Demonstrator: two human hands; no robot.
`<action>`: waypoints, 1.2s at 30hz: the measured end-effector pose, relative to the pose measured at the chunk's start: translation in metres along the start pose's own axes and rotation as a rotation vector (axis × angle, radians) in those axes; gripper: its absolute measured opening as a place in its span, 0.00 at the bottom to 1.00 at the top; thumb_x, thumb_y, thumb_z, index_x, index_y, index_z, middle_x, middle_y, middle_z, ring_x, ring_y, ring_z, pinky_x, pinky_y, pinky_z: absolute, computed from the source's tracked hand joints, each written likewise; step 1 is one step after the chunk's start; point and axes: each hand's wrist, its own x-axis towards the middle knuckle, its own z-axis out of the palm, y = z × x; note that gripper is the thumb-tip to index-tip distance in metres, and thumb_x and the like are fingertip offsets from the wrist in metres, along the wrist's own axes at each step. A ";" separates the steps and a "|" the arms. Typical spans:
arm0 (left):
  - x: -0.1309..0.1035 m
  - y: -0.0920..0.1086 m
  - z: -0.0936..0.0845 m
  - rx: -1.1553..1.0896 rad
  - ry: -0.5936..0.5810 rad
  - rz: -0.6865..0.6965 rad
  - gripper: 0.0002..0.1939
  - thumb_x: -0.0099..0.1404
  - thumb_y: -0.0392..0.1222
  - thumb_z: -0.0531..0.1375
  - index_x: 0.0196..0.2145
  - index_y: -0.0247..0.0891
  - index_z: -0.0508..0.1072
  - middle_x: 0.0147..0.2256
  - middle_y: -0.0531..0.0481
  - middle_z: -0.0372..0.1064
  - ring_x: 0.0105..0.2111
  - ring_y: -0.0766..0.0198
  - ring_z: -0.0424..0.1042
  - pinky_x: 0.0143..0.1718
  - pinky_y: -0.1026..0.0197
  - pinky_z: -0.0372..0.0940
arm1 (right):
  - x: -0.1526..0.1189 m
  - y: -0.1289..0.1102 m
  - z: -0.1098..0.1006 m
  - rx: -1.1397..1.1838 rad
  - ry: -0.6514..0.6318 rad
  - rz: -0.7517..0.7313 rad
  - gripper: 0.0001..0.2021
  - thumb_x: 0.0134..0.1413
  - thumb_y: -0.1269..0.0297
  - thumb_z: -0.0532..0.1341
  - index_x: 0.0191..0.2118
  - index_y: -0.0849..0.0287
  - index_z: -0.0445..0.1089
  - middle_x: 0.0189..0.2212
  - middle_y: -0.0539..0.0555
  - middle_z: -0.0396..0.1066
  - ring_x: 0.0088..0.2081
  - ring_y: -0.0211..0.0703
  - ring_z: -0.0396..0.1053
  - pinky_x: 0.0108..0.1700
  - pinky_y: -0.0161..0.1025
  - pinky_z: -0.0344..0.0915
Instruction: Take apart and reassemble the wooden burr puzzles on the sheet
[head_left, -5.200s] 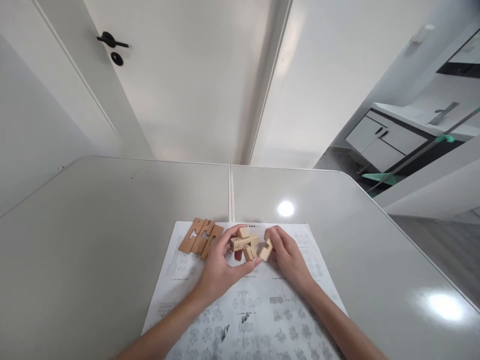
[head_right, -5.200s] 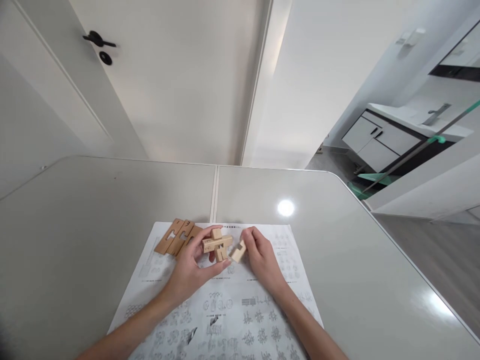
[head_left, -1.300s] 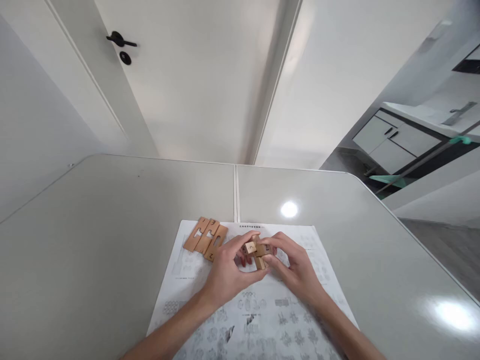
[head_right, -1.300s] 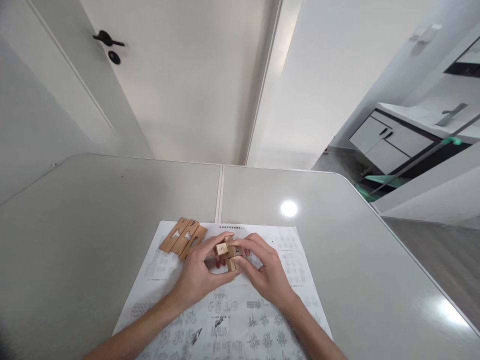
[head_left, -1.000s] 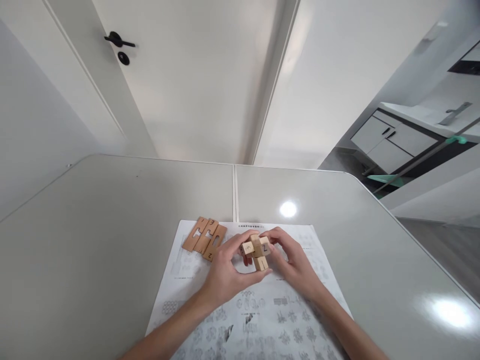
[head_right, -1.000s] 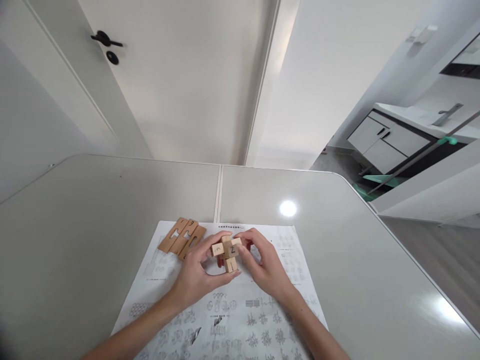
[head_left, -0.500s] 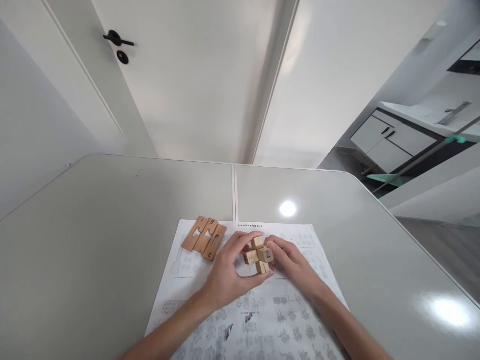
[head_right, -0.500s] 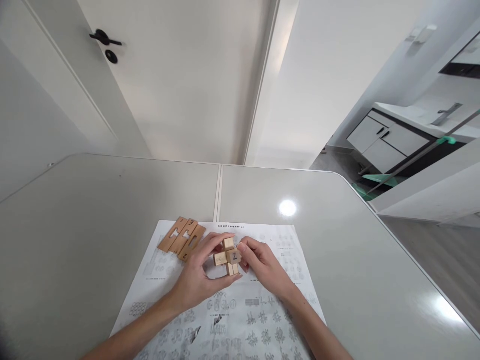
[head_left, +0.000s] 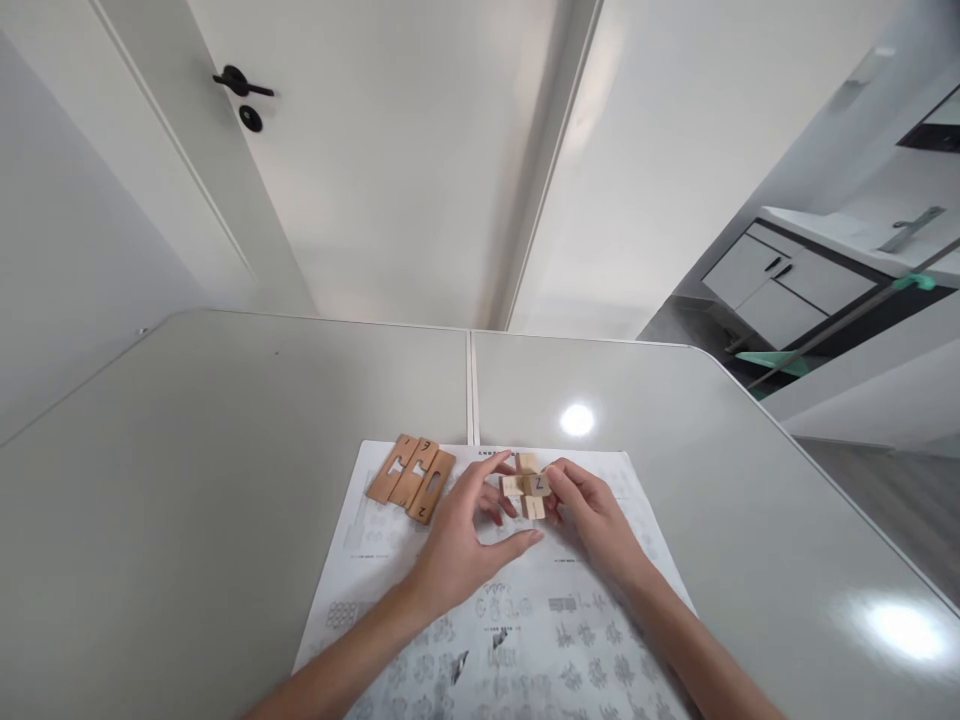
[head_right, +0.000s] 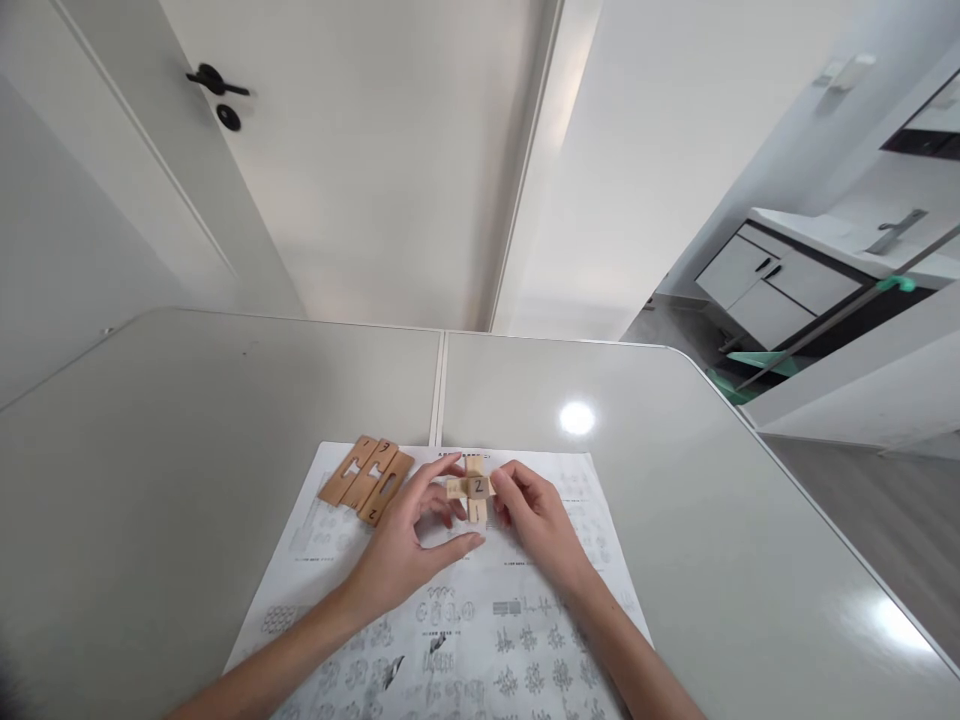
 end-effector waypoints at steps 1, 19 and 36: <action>0.000 0.000 0.001 -0.008 0.009 -0.007 0.39 0.62 0.42 0.73 0.66 0.53 0.63 0.56 0.46 0.72 0.41 0.59 0.77 0.47 0.50 0.75 | 0.001 -0.001 -0.001 -0.037 0.064 -0.004 0.23 0.70 0.42 0.56 0.30 0.55 0.63 0.24 0.46 0.62 0.27 0.40 0.59 0.32 0.38 0.57; -0.002 -0.004 0.000 0.080 -0.013 0.026 0.19 0.67 0.40 0.67 0.53 0.47 0.69 0.45 0.51 0.72 0.37 0.63 0.76 0.45 0.54 0.73 | 0.020 0.021 -0.054 -0.572 0.561 -0.119 0.22 0.69 0.41 0.55 0.42 0.57 0.72 0.37 0.58 0.81 0.32 0.48 0.73 0.36 0.42 0.68; 0.000 0.000 -0.002 0.099 -0.066 0.087 0.05 0.71 0.39 0.61 0.45 0.44 0.72 0.45 0.50 0.73 0.34 0.65 0.72 0.41 0.57 0.70 | 0.025 0.033 -0.074 -0.619 0.585 -0.042 0.24 0.68 0.43 0.53 0.40 0.60 0.73 0.35 0.62 0.81 0.30 0.49 0.71 0.37 0.45 0.66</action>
